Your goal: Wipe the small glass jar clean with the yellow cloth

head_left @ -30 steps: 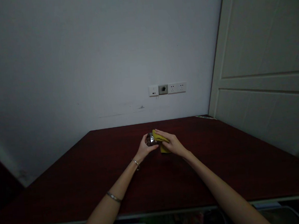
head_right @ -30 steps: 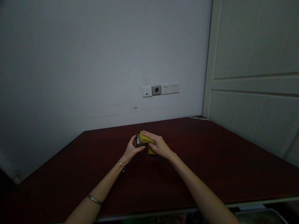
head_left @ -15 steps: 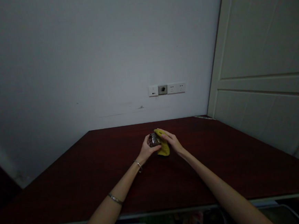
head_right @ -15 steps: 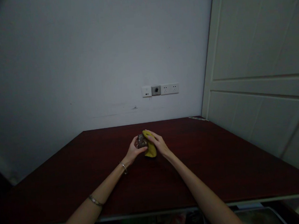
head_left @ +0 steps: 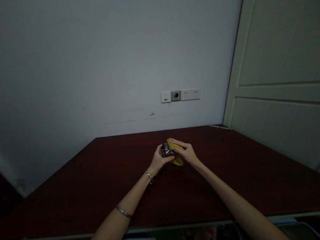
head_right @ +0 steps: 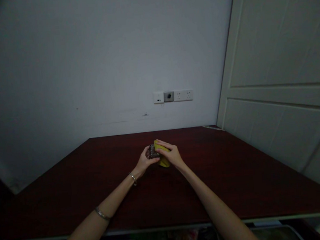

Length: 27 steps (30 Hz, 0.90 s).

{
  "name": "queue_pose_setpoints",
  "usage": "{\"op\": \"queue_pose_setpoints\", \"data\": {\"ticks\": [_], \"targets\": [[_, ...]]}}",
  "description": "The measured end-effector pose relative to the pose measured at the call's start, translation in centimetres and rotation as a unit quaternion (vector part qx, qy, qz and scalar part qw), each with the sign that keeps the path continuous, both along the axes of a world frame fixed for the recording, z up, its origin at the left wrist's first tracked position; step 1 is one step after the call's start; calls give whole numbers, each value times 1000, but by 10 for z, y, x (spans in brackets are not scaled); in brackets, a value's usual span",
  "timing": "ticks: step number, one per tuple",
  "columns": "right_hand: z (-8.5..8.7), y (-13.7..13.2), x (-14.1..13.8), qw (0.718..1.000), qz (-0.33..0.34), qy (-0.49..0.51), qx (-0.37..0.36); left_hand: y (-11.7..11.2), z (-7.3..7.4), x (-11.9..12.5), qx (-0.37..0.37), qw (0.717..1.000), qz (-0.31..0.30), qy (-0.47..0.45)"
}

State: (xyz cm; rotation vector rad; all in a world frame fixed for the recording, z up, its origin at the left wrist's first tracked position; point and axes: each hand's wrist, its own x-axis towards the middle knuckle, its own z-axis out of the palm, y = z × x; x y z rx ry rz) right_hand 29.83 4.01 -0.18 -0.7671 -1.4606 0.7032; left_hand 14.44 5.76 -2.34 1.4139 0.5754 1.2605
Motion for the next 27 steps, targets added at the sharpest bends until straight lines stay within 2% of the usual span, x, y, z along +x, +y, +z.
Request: {"op": "queue_pose_setpoints", "data": {"ticks": [5, 13, 21, 27], "targets": [[-2, 6, 0, 999, -10, 19, -50, -2, 0, -1, 21, 999, -6, 32], [2, -4, -2, 999, 29, -19, 24, 0, -1, -2, 22, 1000, 10, 9], [-5, 8, -1, 997, 13, 58, -52, -4, 3, -5, 22, 999, -24, 28], [2, -5, -4, 999, 33, 6, 23, 0, 2, -5, -4, 1000, -15, 6]]}}
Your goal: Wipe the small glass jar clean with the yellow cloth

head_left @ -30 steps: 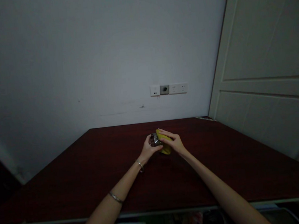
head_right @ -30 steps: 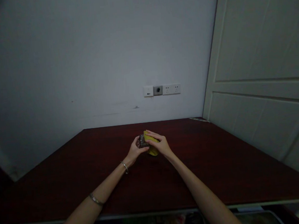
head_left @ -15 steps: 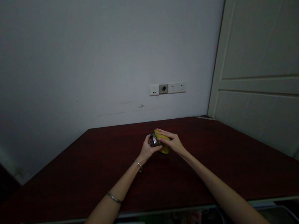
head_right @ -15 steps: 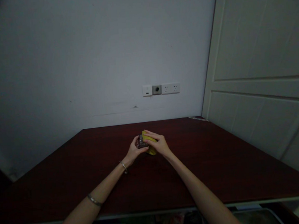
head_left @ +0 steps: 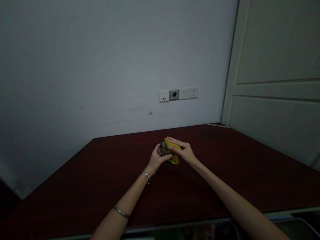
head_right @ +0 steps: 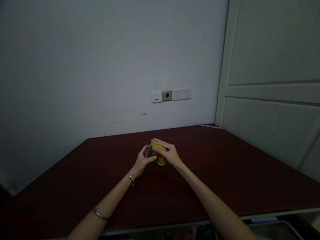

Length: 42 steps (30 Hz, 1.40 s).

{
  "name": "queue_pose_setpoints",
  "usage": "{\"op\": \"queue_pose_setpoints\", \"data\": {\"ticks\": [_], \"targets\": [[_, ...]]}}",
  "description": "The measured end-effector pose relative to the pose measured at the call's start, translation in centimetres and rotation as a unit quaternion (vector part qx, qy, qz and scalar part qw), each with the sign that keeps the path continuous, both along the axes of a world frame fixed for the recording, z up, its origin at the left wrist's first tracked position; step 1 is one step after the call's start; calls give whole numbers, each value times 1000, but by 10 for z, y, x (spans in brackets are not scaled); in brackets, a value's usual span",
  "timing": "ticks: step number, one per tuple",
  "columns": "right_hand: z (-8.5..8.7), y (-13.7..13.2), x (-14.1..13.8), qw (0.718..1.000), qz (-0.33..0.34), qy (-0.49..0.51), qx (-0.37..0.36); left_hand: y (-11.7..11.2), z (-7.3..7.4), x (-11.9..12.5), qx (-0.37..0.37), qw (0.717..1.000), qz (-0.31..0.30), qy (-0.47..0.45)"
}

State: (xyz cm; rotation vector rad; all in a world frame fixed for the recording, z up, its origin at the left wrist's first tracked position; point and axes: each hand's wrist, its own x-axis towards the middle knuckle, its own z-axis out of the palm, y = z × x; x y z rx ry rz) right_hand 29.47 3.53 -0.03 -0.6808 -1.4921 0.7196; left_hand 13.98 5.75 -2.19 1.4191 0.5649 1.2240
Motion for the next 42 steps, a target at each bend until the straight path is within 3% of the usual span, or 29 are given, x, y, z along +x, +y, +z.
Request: {"op": "queue_pose_setpoints", "data": {"ticks": [4, 10, 18, 26, 35, 42], "targets": [[3, 0, 2, 999, -1, -30, 11, 1, 1, -1, 15, 1000, 2, 8], [2, 8, 6, 997, -30, 14, -66, -3, 1, 0, 27, 999, -27, 26], [3, -3, -2, 998, -4, -55, 32, 3, -4, -2, 13, 1000, 17, 8], [-1, 11, 2, 995, -29, 21, -95, -4, 0, 0, 0, 1000, -5, 14], [4, -5, -5, 997, -13, -62, 31, 2, -2, 1, 8, 999, 32, 12], [-2, 10, 2, 995, -56, -3, -79, 2, -8, 3, 36, 998, 4, 55]]}}
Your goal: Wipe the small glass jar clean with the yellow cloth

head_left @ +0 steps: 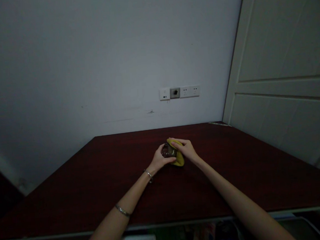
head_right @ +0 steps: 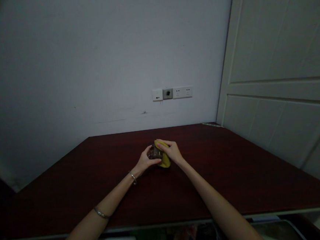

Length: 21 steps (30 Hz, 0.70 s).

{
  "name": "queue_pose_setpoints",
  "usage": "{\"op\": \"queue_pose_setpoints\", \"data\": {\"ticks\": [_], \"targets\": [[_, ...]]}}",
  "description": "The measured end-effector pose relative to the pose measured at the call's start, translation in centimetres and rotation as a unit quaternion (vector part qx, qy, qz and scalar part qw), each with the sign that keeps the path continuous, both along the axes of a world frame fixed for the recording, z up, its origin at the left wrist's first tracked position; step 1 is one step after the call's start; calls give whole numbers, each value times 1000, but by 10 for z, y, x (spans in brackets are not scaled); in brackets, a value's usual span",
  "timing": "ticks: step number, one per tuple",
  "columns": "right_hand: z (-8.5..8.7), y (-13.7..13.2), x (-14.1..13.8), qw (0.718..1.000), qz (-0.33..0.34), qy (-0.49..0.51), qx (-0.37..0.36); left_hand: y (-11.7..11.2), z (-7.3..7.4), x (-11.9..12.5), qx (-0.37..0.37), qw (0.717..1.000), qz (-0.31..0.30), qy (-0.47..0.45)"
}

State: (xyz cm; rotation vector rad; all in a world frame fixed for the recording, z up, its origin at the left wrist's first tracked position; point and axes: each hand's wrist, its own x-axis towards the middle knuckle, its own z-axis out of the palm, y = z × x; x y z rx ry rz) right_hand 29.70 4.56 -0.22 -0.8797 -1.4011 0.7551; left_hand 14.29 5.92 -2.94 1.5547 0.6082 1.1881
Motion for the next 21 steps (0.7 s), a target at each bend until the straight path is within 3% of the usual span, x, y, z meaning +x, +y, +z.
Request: {"op": "queue_pose_setpoints", "data": {"ticks": [4, 9, 12, 18, 21], "targets": [[-2, 0, -1, 1000, -22, -11, -8, 2, -5, 1, -2, 1000, 16, 25], [2, -11, -4, 989, 0, -88, 117, 2, -4, 1, 19, 999, 28, 30], [3, -12, -3, 981, 13, -118, 151, 1, -3, 1, 27, 998, 36, 41], [-6, 4, 3, 998, -18, -47, 35, 2, -4, -1, 12, 999, 10, 48], [-7, 4, 4, 998, -28, -44, 26, 1, -4, 0, 6, 999, -9, 37]]}}
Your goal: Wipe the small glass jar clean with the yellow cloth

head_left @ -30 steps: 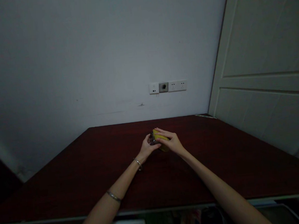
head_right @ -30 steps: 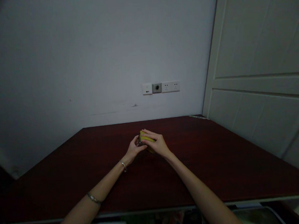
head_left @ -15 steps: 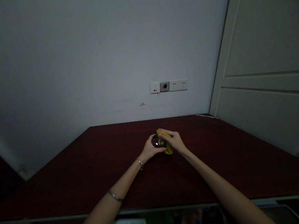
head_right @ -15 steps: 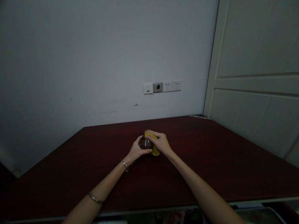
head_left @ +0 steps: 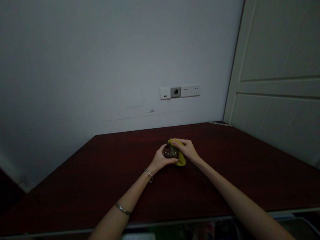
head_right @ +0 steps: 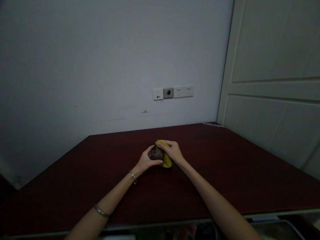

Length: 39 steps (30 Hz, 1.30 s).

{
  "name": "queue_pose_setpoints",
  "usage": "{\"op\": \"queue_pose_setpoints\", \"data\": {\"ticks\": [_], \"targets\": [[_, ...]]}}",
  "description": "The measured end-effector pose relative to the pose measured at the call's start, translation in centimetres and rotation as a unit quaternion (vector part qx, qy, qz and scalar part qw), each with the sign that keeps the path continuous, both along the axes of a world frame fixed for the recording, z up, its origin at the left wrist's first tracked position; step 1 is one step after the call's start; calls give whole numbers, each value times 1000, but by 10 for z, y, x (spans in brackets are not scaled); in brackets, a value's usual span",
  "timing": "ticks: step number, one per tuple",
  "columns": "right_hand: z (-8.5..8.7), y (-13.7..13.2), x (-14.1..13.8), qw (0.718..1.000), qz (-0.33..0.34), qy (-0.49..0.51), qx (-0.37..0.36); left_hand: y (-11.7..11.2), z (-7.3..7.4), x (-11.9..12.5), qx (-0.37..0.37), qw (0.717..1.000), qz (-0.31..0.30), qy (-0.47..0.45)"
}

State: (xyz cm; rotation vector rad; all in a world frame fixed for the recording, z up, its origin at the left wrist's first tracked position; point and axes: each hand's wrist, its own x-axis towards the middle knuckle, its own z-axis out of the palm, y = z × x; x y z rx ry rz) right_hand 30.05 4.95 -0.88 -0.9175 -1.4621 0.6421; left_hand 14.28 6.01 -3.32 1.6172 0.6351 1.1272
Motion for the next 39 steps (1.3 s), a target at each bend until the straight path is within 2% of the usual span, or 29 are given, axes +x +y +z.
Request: {"op": "queue_pose_setpoints", "data": {"ticks": [6, 8, 12, 14, 21, 28, 35, 39], "targets": [[9, -15, -7, 991, 33, -53, 121, -5, 5, 1, -16, 998, 37, -46], [10, -14, -7, 994, 37, -34, 101, -6, 6, 1, -22, 997, 39, -56], [6, -4, -2, 999, 26, 39, 2, -8, 7, 0, -27, 997, 22, -63], [5, -1, 0, 998, 25, 54, -15, -9, 8, 0, -26, 997, 15, -68], [9, -11, -6, 996, 53, 42, 52, -8, 11, 2, -46, 992, 34, -115], [8, -7, -5, 997, 9, 82, 5, -13, 15, 3, -70, 990, 29, -117], [11, -19, -13, 995, 38, 62, 69, -9, 13, 2, -100, 980, 24, -168], [8, -16, -13, 996, 26, 62, 65, -9, 12, 2, -125, 979, 15, -157]]}}
